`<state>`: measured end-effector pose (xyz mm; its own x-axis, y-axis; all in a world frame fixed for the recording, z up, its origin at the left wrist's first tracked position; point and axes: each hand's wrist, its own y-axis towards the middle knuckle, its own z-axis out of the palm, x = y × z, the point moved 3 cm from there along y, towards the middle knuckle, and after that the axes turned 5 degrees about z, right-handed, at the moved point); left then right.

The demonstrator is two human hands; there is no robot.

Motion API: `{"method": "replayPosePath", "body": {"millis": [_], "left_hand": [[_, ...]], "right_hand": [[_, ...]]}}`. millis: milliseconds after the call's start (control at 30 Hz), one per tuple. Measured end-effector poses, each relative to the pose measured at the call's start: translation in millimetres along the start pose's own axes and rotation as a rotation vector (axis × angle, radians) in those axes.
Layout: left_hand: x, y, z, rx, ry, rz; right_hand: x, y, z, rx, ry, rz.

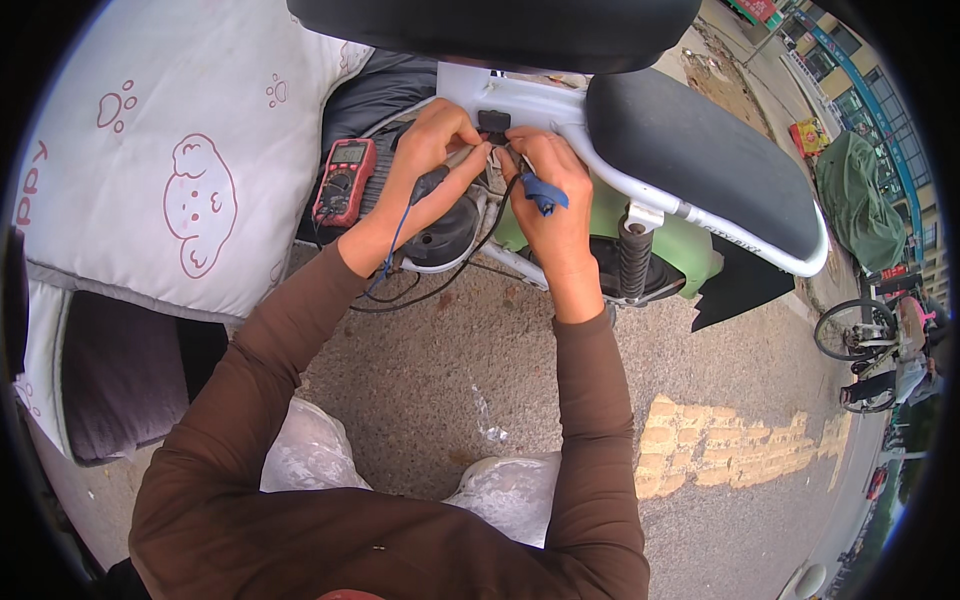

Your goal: The person uses a multimeter to test electrical connections on a scooter, repeatedly attaching and detaching probes to a connector under the seat. They then walk to a nearby workbench and place the multimeter on a shelf among tools.

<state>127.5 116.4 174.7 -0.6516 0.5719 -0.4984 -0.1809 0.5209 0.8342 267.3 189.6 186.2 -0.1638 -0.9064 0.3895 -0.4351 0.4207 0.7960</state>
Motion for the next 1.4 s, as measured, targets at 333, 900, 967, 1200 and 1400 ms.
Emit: {"method": "replayPosePath", "body": {"millis": [333,900,967,1200,1400], "left_hand": [[0.1,0.2,0.3,0.011,0.001,-0.001],[1.8,0.1,1.5,0.004,-0.010,0.008],[1.5,0.3,1.7,0.003,-0.013,0.005],[0.8,-1.1,0.6,0.070,-0.012,-0.094],[3.2,-1.6,1.0,0.061,-0.010,-0.081]], "right_hand": [[-0.1,-0.8,0.1,0.001,0.009,0.010],[-0.7,-1.1,0.4,0.004,0.014,0.022],[-0.9,-1.1,0.3,0.004,0.016,0.025],[-1.9,-1.1,1.1,-0.013,0.029,0.021],[-2.3,-1.3,2.2,-0.018,0.039,0.013]]}}
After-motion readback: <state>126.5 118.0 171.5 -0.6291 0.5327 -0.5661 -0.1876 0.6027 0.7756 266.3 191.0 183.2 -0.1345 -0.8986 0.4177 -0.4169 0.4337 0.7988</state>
